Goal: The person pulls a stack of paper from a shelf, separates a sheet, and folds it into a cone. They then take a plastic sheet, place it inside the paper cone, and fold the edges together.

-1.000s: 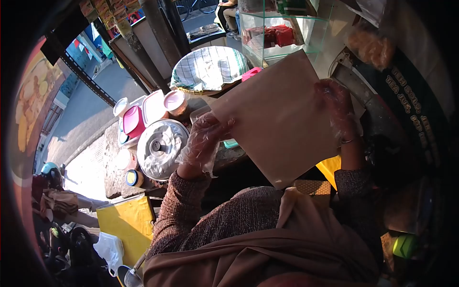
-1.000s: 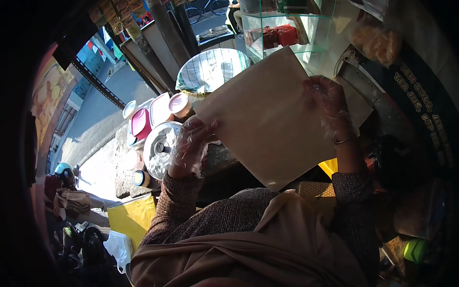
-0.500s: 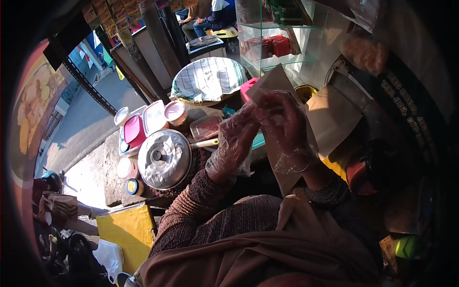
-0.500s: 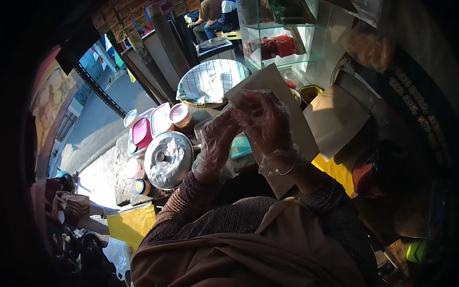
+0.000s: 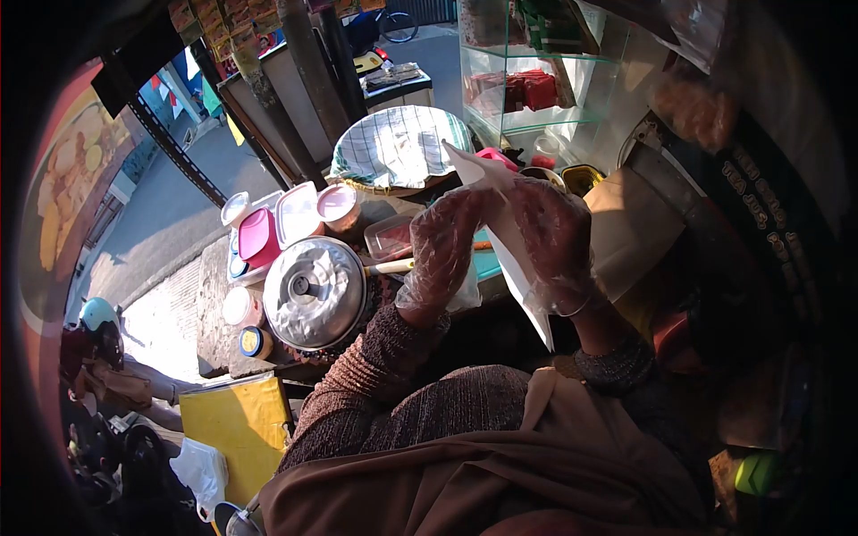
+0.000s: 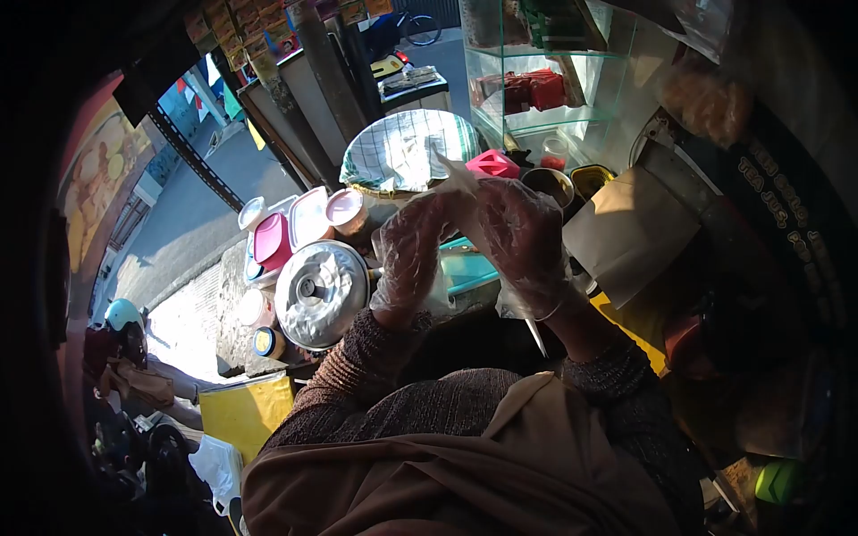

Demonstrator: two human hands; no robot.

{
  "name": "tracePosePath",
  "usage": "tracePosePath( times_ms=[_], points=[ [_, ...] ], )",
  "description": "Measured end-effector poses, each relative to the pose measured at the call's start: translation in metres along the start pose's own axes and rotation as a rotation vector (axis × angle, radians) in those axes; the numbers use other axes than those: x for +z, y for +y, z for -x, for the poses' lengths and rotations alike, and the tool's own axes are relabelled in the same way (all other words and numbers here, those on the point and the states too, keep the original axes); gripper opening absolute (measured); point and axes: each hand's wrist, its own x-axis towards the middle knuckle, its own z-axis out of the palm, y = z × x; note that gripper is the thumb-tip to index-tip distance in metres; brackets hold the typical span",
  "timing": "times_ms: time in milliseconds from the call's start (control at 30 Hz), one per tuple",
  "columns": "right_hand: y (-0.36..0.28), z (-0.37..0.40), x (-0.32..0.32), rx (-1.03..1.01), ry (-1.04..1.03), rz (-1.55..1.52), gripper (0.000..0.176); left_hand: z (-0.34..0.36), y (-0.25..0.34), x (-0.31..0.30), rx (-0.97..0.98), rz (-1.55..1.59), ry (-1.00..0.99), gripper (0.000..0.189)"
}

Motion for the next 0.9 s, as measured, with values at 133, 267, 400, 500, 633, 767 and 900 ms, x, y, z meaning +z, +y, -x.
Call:
tracePosePath(
  times_ms=[133, 267, 400, 500, 633, 767, 900],
  points=[
    [0.03, -0.012, -0.035, 0.151, 0.166, -0.009, 0.015, -0.015, 0.001, -0.049, -0.239, 0.175, 0.26, 0.031],
    [0.019, -0.027, -0.082, 0.161, 0.187, 0.024, 0.015, -0.035, -0.009, -0.138, -0.182, -0.316, 0.322, 0.028],
    [0.012, -0.039, -0.102, 0.079, 0.224, 0.041, 0.017, -0.076, -0.019, -0.179, 0.232, -1.318, 0.413, 0.033],
    [0.001, -0.044, -0.11, 0.094, 0.203, 0.064, 0.016, -0.091, 0.042, -0.097, 0.513, -1.16, 0.179, 0.067],
    [0.003, -0.05, -0.125, 0.072, 0.185, 0.004, 0.018, -0.1, 0.051, -0.034, 0.269, -1.682, -0.317, 0.093],
    [0.019, -0.054, -0.155, 0.123, 0.246, -0.065, 0.021, -0.146, -0.007, -0.069, -0.253, -1.15, -0.72, 0.1],
    [0.026, -0.058, -0.17, 0.123, 0.197, -0.003, 0.023, -0.172, -0.038, -0.105, 0.021, -1.31, -0.458, 0.096]
  ],
)
